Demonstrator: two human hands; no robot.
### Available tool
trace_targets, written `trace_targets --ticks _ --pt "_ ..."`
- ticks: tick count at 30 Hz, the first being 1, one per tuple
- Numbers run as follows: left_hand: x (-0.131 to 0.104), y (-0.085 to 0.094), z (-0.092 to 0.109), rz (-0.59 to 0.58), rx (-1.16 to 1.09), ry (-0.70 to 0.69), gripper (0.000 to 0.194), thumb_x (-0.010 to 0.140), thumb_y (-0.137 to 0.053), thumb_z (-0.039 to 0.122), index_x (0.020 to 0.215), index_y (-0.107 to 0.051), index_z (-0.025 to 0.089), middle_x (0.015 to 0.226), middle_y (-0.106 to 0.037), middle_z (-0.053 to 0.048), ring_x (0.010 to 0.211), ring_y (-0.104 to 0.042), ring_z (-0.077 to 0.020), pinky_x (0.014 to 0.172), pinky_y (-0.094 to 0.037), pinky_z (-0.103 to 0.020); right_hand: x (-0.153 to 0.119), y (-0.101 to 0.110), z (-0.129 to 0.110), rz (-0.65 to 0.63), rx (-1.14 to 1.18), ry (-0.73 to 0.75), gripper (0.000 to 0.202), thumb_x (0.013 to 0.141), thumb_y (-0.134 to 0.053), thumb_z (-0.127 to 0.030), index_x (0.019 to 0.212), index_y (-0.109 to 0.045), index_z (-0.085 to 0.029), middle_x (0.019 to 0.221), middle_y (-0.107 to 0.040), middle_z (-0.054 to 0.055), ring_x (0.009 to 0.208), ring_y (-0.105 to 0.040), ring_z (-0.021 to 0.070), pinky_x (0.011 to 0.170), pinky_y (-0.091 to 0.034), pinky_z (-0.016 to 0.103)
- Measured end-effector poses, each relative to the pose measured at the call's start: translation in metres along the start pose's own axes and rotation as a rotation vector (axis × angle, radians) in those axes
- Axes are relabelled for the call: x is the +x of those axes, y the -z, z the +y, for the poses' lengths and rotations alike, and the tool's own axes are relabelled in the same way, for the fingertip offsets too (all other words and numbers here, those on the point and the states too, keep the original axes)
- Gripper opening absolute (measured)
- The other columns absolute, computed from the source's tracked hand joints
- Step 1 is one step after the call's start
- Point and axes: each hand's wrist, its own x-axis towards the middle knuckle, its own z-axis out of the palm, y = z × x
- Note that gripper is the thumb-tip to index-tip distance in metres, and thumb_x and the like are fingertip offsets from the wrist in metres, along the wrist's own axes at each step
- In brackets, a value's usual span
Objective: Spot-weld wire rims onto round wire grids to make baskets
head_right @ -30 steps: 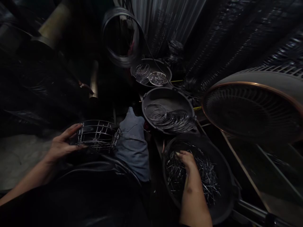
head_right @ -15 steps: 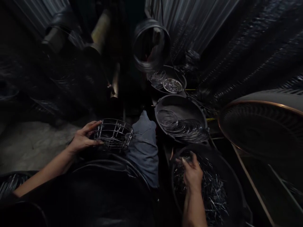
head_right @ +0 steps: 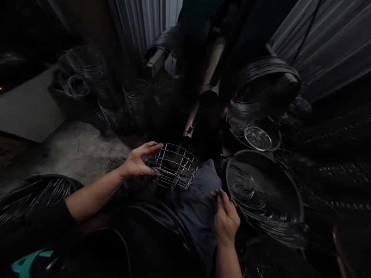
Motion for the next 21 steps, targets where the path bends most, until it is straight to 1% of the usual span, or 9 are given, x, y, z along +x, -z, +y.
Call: trace_targets --ticks 2,4,7,9,11,13,16,18,21 --pt "0.005 -0.001 -0.002 0.001 -0.007 -0.023 0.09 0.042 -0.089 0.039 0.126 -0.058 0.024 0.136 -0.048 -0.009 0.127 -0.047 -0.0311 0.11 -0.036 -0.044 0.006 0.003 -0.021 -0.078 -0.009 0.011 0.041 0.084 -0.061 -0.042 0.114 -0.066 -0.015 0.09 -0.07 0.008 0.084 -0.065 0.0199 0.085 -0.05 0.036" --pt "0.009 -0.004 -0.004 0.007 -0.007 -0.048 0.09 0.042 -0.089 0.038 0.125 -0.058 0.025 0.135 -0.049 -0.009 0.126 -0.047 -0.0308 0.11 -0.036 -0.044 0.013 0.005 -0.044 -0.188 -0.084 0.063 0.045 0.082 -0.062 -0.044 0.119 -0.064 -0.017 0.094 -0.069 0.008 0.085 -0.065 0.0201 0.081 -0.052 0.033" --pt "0.013 -0.009 -0.004 0.009 0.014 -0.04 0.089 0.043 -0.089 0.035 0.126 -0.057 0.025 0.137 -0.047 -0.01 0.128 -0.046 -0.0315 0.109 -0.036 -0.044 0.021 0.006 -0.076 -0.35 -0.253 0.244 0.05 0.077 -0.066 -0.048 0.119 -0.064 -0.02 0.104 -0.068 0.008 0.095 -0.064 0.0234 0.081 -0.053 0.032" --pt "0.013 -0.011 -0.003 0.001 0.042 -0.029 0.088 0.044 -0.088 0.033 0.126 -0.057 0.025 0.138 -0.046 -0.011 0.129 -0.045 -0.0325 0.108 -0.036 -0.044 0.025 0.005 -0.097 -0.483 -0.283 0.394 0.039 0.08 -0.064 -0.046 0.111 -0.069 -0.023 0.1 -0.07 0.006 0.097 -0.065 0.0234 0.082 -0.054 0.031" --pt "0.012 -0.013 -0.002 -0.012 0.071 -0.032 0.088 0.045 -0.088 0.032 0.127 -0.057 0.024 0.138 -0.045 -0.012 0.129 -0.044 -0.0335 0.107 -0.037 -0.045 0.028 0.001 -0.117 -0.652 -0.231 0.498 0.027 0.083 -0.062 -0.042 0.103 -0.072 -0.026 0.094 -0.072 0.004 0.094 -0.066 0.0215 0.081 -0.054 0.027" --pt "0.012 -0.016 -0.002 -0.023 0.096 -0.059 0.087 0.046 -0.087 0.035 0.127 -0.057 0.023 0.137 -0.046 -0.015 0.128 -0.045 -0.0339 0.107 -0.037 -0.045 0.035 -0.009 -0.136 -0.828 -0.148 0.494 0.022 0.085 -0.061 -0.039 0.098 -0.074 -0.027 0.087 -0.073 0.003 0.085 -0.068 0.0188 0.074 -0.055 0.023" --pt "0.011 -0.019 -0.005 -0.025 0.138 -0.152 0.085 0.047 -0.085 0.042 0.126 -0.058 0.021 0.135 -0.048 -0.015 0.124 -0.048 -0.0331 0.105 -0.039 -0.045 0.049 -0.032 -0.154 -1.048 -0.075 0.341 0.023 0.086 -0.058 -0.039 0.091 -0.075 -0.025 0.079 -0.072 0.003 0.07 -0.067 0.016 0.063 -0.053 0.022" --pt "0.011 -0.022 -0.006 -0.029 0.176 -0.225 0.085 0.048 -0.084 0.046 0.125 -0.059 0.022 0.132 -0.05 -0.013 0.122 -0.05 -0.0317 0.104 -0.04 -0.044 0.058 -0.047 -0.156 -1.095 -0.099 0.258 0.024 0.085 -0.057 -0.037 0.09 -0.075 -0.022 0.08 -0.071 0.004 0.072 -0.067 0.0169 0.064 -0.053 0.023" --pt "0.011 -0.025 -0.006 -0.046 0.229 -0.306 0.08 0.052 -0.081 0.048 0.124 -0.059 0.023 0.129 -0.052 -0.012 0.118 -0.051 -0.0298 0.103 -0.04 -0.043 0.062 -0.063 -0.151 -1.019 -0.294 0.33 0.027 0.087 -0.052 -0.032 0.097 -0.073 -0.021 0.089 -0.072 0.006 0.08 -0.067 0.0198 0.07 -0.051 0.028"
